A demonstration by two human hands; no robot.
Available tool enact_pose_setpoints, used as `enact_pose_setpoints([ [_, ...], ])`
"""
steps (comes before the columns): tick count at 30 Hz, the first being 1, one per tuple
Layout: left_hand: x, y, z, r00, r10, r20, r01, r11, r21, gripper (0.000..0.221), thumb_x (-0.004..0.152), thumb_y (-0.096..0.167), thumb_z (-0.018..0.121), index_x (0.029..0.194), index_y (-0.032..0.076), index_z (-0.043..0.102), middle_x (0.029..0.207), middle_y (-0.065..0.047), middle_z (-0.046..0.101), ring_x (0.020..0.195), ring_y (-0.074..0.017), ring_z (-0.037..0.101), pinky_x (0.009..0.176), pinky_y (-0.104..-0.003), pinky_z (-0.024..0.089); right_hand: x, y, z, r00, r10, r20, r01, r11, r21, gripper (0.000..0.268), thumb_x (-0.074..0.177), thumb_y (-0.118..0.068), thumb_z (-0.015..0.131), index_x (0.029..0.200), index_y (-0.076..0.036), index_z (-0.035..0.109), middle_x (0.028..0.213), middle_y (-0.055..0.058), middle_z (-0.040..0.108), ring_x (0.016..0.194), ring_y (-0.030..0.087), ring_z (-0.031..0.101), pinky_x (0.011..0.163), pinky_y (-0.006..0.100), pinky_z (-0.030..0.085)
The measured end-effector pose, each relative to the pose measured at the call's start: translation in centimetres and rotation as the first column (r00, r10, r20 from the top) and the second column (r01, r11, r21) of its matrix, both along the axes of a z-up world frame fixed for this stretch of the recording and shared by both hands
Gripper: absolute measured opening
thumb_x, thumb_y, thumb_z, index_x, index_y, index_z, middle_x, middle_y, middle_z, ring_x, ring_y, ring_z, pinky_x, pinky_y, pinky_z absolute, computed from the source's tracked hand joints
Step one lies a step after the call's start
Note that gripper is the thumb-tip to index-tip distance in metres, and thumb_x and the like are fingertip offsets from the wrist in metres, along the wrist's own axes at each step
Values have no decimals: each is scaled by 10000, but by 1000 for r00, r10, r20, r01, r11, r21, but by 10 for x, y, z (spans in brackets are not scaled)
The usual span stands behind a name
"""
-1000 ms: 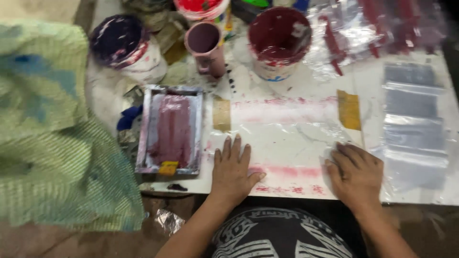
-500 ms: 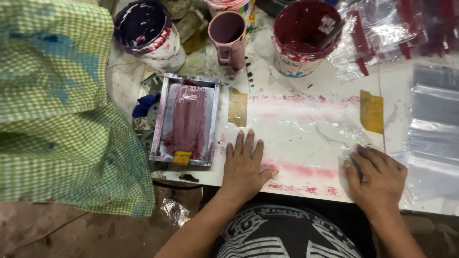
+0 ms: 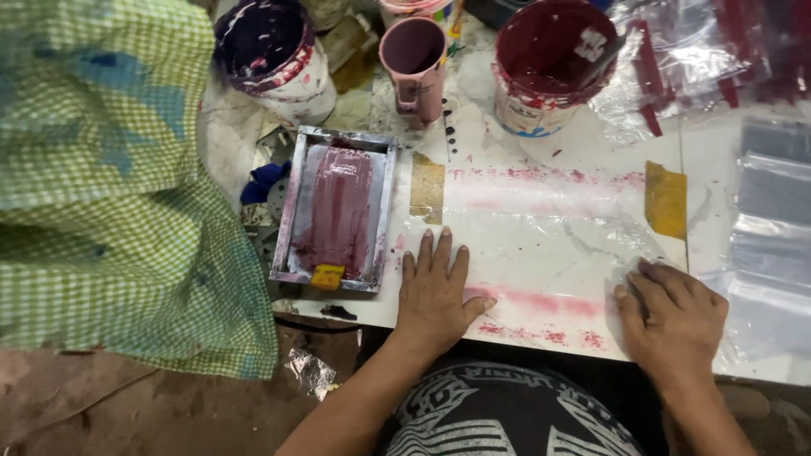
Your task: Manually screen printing designs onto small plastic sheets or bags using a frame and ink applicator.
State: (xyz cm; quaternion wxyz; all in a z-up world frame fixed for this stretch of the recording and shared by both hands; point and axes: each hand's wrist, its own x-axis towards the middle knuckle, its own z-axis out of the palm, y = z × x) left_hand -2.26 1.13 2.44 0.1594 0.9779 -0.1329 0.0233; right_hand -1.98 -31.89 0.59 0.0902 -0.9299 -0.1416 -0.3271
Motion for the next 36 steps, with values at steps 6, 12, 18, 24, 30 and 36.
enact_pose_setpoints([
  [6, 5, -3, 10, 980, -3, -199, 11, 999, 38, 873, 950, 650, 496, 1557, 45, 332, 1684, -239, 124, 1546, -469, 41, 1187, -686, 87, -3, -3, 0, 1000, -18, -19, 18, 1000, -15, 103, 991, -192, 796, 1043, -124, 853, 1176, 25, 819, 1155, 204, 726, 1032, 356, 423],
  [12, 2, -2, 4, 993, 3, -120, -1, 1000, 18, 870, 948, 655, 492, 1550, 42, 357, 1681, -240, 151, 1545, -476, 71, 1179, -707, 103, -2, -5, -3, 1000, -15, 7, 15, 1000, -1, 58, 982, -160, 815, 1024, -129, 839, 1183, 28, 815, 1144, 219, 737, 1031, 350, 437],
  [18, 8, 0, 7, 987, 29, -159, -27, 1000, 13, 917, 904, 683, 549, 1577, 96, 341, 1678, -231, 171, 1528, -488, 106, 1138, -722, 144, 0, -2, -1, 999, 36, -23, -34, 997, 74, 98, 944, -144, 797, 1038, -118, 799, 1193, 65, 780, 1132, 257, 713, 1005, 404, 452],
  [24, 1, 1, 14, 999, -45, 31, 42, 995, 87, 869, 926, 717, 499, 1434, 15, 540, 1508, -321, 433, 1430, -549, 355, 1017, -726, 350, 5, -1, -4, 999, -8, 32, 7, 999, 44, 151, 918, -320, 731, 1001, -204, 781, 1055, 2, 757, 1033, 247, 711, 909, 398, 457],
  [30, 3, 0, 21, 999, -52, -1, 51, 994, 97, 857, 939, 702, 494, 1437, 6, 522, 1490, -325, 441, 1434, -554, 348, 1023, -724, 347, 4, 5, -2, 998, -56, 8, 56, 997, 46, 187, 947, -370, 720, 993, -203, 790, 1033, -16, 760, 1033, 220, 706, 928, 386, 437],
  [36, 1, 0, 24, 999, -49, -12, 50, 992, 117, 847, 948, 705, 478, 1436, 14, 523, 1494, -315, 441, 1441, -544, 345, 1031, -715, 351, 3, 8, 3, 997, -82, -3, 82, 996, 48, 195, 974, -373, 702, 981, -200, 793, 1015, -21, 766, 1019, 205, 709, 934, 383, 430],
])
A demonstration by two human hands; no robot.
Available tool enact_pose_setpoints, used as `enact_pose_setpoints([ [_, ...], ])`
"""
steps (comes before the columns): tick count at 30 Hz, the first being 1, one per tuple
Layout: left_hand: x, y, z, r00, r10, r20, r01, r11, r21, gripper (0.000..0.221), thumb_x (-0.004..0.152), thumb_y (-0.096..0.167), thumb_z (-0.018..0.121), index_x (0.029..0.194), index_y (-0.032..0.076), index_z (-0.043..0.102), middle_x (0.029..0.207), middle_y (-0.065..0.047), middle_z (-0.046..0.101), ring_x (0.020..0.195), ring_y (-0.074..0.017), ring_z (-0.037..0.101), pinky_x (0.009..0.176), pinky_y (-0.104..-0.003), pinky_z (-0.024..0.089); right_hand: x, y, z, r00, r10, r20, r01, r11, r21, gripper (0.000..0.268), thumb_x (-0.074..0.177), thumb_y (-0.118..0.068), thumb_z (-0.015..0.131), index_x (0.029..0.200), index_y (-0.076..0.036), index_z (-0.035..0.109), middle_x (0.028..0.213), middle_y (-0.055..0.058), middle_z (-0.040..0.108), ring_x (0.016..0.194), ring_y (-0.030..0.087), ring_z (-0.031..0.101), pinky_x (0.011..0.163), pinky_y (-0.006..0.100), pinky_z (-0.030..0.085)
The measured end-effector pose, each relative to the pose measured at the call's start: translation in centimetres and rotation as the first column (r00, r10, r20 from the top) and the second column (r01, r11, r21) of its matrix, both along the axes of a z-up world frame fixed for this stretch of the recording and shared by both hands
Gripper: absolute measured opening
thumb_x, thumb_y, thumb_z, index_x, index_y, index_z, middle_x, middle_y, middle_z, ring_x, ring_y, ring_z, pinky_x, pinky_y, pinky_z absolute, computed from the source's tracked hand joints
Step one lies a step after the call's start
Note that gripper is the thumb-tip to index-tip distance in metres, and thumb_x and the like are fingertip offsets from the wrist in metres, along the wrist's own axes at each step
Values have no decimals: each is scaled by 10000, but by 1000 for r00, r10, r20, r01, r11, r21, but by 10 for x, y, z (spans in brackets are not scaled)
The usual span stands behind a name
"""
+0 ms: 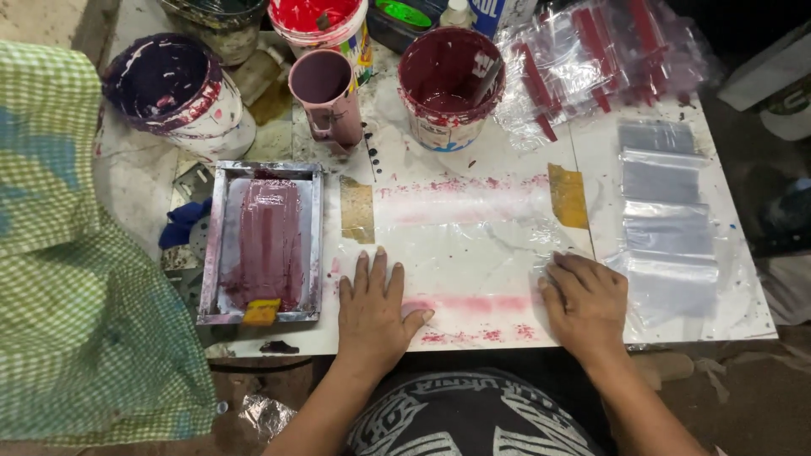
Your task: Manually screen printing designs onto small plastic sheets or bags using a frame and ink applicator.
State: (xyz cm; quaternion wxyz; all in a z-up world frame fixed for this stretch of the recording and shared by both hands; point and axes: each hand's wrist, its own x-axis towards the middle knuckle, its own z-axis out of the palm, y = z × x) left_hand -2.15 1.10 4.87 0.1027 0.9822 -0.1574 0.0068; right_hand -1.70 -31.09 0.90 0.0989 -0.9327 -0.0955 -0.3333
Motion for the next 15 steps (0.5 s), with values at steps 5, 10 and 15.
enact_pose_setpoints([
  [5, 0, 0, -1, 1000, 5, -12, -5, 1000, -12, 852, 945, 709, 474, 1438, 15, 520, 1502, -317, 432, 1443, -543, 342, 1037, -717, 348, 0, 1, 2, 1000, -2, -16, 2, 1000, 16, 209, 981, -371, 698, 983, -185, 793, 998, -3, 766, 1008, 215, 709, 929, 387, 430],
  [10, 0, 0, -3, 1000, 3, 14, -3, 1000, -9, 853, 940, 713, 480, 1438, 21, 521, 1499, -319, 432, 1436, -548, 348, 1029, -717, 352, 0, 0, 1, 1000, 0, -28, 1, 1000, 19, 218, 984, -374, 694, 995, -181, 794, 1002, 2, 766, 1016, 215, 708, 931, 389, 426],
  [15, 0, 1, -5, 1000, 2, 22, -2, 1000, -12, 835, 947, 703, 482, 1431, 24, 528, 1487, -315, 443, 1430, -544, 358, 1022, -720, 352, -1, 0, 2, 1000, -2, -26, 2, 1000, 4, 217, 989, -373, 689, 1007, -184, 794, 1015, -2, 765, 1028, 215, 709, 939, 388, 433],
])
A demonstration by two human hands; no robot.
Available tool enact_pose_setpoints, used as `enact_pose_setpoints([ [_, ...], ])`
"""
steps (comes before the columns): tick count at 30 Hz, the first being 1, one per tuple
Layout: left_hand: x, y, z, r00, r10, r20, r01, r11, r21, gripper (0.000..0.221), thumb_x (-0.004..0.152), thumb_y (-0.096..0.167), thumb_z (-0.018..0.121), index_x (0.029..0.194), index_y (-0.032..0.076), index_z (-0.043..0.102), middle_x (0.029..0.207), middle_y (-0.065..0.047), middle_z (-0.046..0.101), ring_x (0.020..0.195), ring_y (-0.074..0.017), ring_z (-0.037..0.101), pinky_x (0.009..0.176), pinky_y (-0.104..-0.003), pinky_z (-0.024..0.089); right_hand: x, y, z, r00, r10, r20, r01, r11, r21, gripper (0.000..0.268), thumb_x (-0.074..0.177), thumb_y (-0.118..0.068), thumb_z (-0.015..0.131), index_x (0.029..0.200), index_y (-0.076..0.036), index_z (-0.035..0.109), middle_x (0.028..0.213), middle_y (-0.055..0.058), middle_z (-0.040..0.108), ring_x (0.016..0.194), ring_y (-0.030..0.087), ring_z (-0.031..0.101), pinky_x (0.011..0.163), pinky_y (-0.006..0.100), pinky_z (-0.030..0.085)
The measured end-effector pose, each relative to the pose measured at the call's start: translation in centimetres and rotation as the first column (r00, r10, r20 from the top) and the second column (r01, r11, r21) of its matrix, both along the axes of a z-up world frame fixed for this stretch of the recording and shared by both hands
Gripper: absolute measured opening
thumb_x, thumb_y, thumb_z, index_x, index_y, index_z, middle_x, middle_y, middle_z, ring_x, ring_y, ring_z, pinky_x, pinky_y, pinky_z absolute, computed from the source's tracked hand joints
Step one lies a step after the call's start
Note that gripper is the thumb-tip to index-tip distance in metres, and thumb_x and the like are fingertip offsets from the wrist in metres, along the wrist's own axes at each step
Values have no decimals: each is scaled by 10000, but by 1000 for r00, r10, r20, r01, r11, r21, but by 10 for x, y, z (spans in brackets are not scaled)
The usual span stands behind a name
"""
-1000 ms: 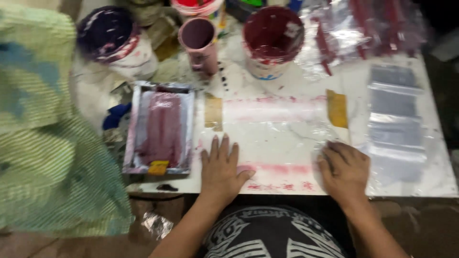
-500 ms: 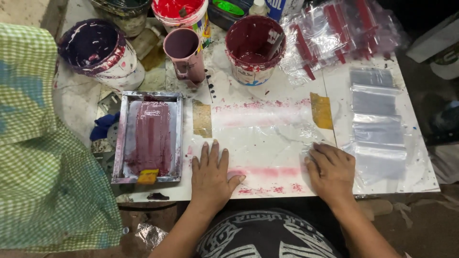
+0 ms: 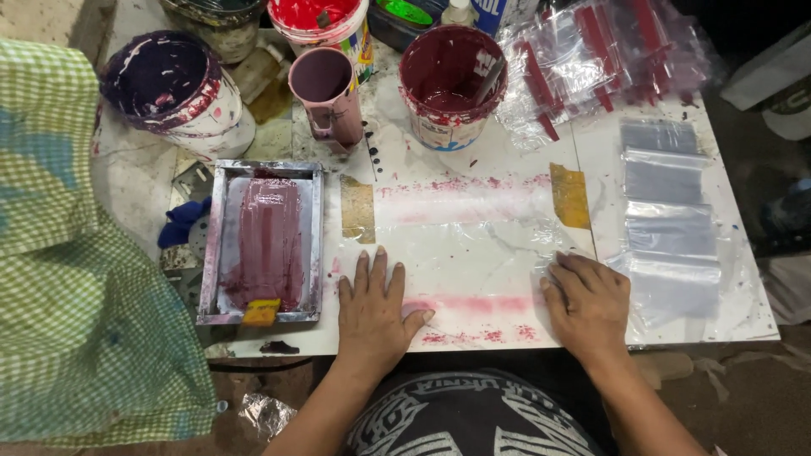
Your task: Manually screen printing designs onto small plastic sheets or bags using a frame and ink applicator.
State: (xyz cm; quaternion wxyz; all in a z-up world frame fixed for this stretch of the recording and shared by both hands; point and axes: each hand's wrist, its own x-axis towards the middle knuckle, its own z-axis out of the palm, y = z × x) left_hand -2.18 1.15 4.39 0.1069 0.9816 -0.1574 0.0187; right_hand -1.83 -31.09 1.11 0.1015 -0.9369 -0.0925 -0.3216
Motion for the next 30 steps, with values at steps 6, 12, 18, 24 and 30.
enact_pose_setpoints([
  [6, 2, 6, 4, 983, 32, 182, -18, 997, -81, 790, 935, 632, 567, 1418, 6, 548, 1439, -322, 486, 1379, -553, 436, 1008, -697, 400, 2, -5, -7, 1000, 15, 27, -15, 1000, -20, 237, 987, -388, 692, 1031, -175, 789, 1042, 10, 752, 1050, 222, 702, 939, 382, 437],
  [12, 4, 15, -1, 951, 40, 307, -14, 996, -87, 715, 919, 582, 637, 1376, 33, 593, 1351, -272, 567, 1331, -507, 511, 987, -651, 439, 1, -7, -8, 1000, 9, 19, -8, 999, -43, 240, 992, -390, 697, 1035, -173, 789, 1055, 15, 751, 1073, 226, 703, 958, 382, 441],
  [18, 6, 22, -3, 890, 97, 446, -3, 979, -206, 598, 868, 441, 756, 1295, 35, 655, 1273, -228, 607, 1224, -467, 590, 938, -560, 478, 3, -15, -21, 998, 35, 45, -34, 999, -17, 232, 964, -383, 722, 1048, -177, 787, 1074, 29, 737, 1085, 256, 705, 939, 389, 447],
  [24, -1, 52, 36, 832, 236, 501, -127, 962, -243, 312, 980, 290, 680, 1156, 34, 655, 1007, -144, 633, 877, -317, 592, 696, -423, 491, 0, -12, -8, 994, 111, 12, -111, 994, 6, 169, 937, -180, 760, 1076, -90, 795, 1223, 94, 760, 1136, 273, 689, 984, 400, 450],
  [30, -8, 114, 53, 657, 558, 507, -468, 829, -306, 369, 905, 258, 739, 1153, -8, 676, 1041, -232, 598, 905, -460, 554, 807, -564, 463, -6, -29, -32, 997, 82, -13, -81, 996, 30, 235, 988, -162, 804, 1222, -141, 819, 1158, 74, 731, 1061, 290, 664, 979, 445, 465],
])
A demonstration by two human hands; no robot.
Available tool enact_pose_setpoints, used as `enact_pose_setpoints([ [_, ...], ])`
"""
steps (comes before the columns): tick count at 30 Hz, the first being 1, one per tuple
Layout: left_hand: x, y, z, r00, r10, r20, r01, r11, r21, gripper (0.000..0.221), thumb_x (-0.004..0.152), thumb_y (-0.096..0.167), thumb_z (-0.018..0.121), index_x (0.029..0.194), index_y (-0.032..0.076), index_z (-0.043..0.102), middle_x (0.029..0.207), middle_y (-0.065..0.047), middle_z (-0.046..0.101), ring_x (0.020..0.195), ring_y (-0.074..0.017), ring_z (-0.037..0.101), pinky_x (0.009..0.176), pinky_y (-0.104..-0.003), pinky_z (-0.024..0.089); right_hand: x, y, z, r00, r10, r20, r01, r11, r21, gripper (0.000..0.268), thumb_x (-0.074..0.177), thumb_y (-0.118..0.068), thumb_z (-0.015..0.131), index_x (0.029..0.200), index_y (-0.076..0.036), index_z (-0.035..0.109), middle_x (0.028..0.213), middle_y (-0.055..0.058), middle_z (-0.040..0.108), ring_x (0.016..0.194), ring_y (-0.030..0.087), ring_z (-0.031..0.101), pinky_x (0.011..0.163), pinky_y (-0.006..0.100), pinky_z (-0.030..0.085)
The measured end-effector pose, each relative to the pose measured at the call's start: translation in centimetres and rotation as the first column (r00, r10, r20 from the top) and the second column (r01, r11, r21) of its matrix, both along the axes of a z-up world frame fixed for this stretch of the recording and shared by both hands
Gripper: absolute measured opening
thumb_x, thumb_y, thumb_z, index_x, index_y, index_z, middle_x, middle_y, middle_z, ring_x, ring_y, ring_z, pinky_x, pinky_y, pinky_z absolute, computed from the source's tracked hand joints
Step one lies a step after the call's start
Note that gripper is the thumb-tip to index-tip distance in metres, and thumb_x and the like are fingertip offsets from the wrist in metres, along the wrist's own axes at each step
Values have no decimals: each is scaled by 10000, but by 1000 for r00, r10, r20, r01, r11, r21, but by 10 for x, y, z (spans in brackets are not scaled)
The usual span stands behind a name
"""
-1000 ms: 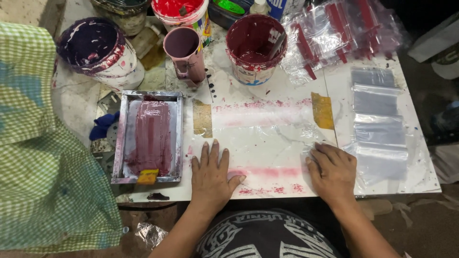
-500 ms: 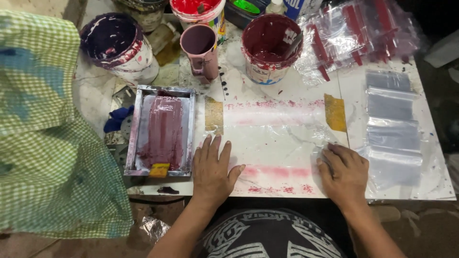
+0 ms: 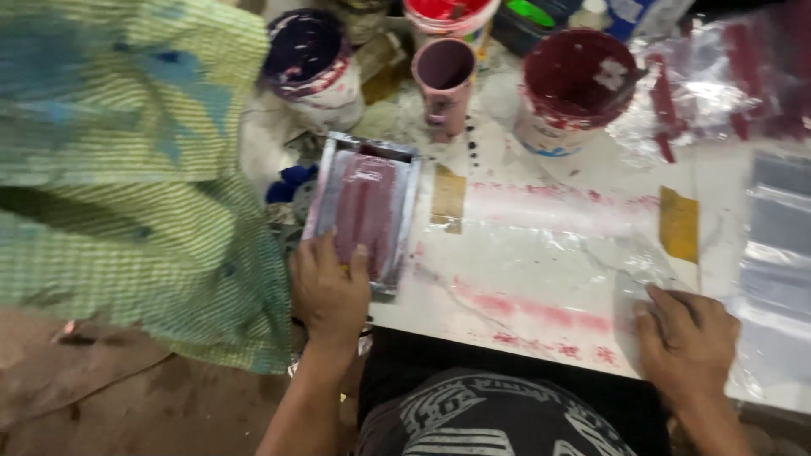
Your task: Manually screen printing designs onto small plastic sheets or bags using a frame and ink applicator.
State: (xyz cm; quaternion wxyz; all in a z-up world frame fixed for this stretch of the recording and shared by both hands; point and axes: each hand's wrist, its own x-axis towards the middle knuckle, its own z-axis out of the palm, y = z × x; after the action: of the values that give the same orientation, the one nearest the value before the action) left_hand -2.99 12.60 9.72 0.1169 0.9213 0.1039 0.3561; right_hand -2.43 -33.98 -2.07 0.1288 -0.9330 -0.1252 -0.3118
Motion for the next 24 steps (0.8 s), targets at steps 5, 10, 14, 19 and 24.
enact_pose_setpoints([
  [5, -11, 52, -12, 967, 226, -117, -229, 973, -17, 425, 876, 259, 754, 1196, -9, 672, 1125, -208, 601, 1033, -445, 579, 888, -558, 472, 0, 58, 46, 976, 76, -205, -43, 986, 162, 287, 994, -199, 753, 1269, -126, 793, 1186, 86, 697, 1035, 229, 681, 923, 404, 527],
  [10, -8, 74, -26, 924, 237, -300, -276, 956, -97, 452, 899, 260, 697, 1258, -13, 669, 1167, -261, 603, 1037, -476, 589, 912, -560, 467, 13, 129, 75, 826, 295, -480, -92, 911, 401, 351, 937, -243, 670, 1255, -124, 759, 1167, 67, 695, 848, 189, 709, 769, 332, 602],
  [14, 8, 89, -36, 932, 174, -319, -216, 971, -102, 289, 888, 223, 718, 1069, -2, 700, 1033, -252, 635, 900, -484, 612, 726, -604, 485, 25, 183, 87, 694, 491, -527, -250, 851, 462, 351, 923, -311, 643, 1196, -127, 766, 1071, 32, 729, 862, 189, 717, 778, 321, 547],
  [19, 28, 96, -17, 831, 166, -530, -280, 949, -141, 328, 893, 375, 726, 1021, 77, 775, 970, -164, 705, 899, -406, 718, 740, -531, 578, 43, 246, 107, 609, 598, -521, -262, 772, 579, 271, 890, -254, 702, 1109, -130, 803, 914, 141, 780, 884, 380, 763, 790, 484, 591],
  [24, 36, 98, -7, 726, 44, -686, -244, 950, -197, 350, 882, 370, 715, 965, 34, 765, 973, -182, 723, 983, -410, 725, 805, -556, 581, 52, 285, 112, 446, 548, -707, -126, 821, 557, 453, 875, -259, 705, 1293, -86, 724, 1005, 177, 787, 962, 375, 755, 825, 494, 585],
])
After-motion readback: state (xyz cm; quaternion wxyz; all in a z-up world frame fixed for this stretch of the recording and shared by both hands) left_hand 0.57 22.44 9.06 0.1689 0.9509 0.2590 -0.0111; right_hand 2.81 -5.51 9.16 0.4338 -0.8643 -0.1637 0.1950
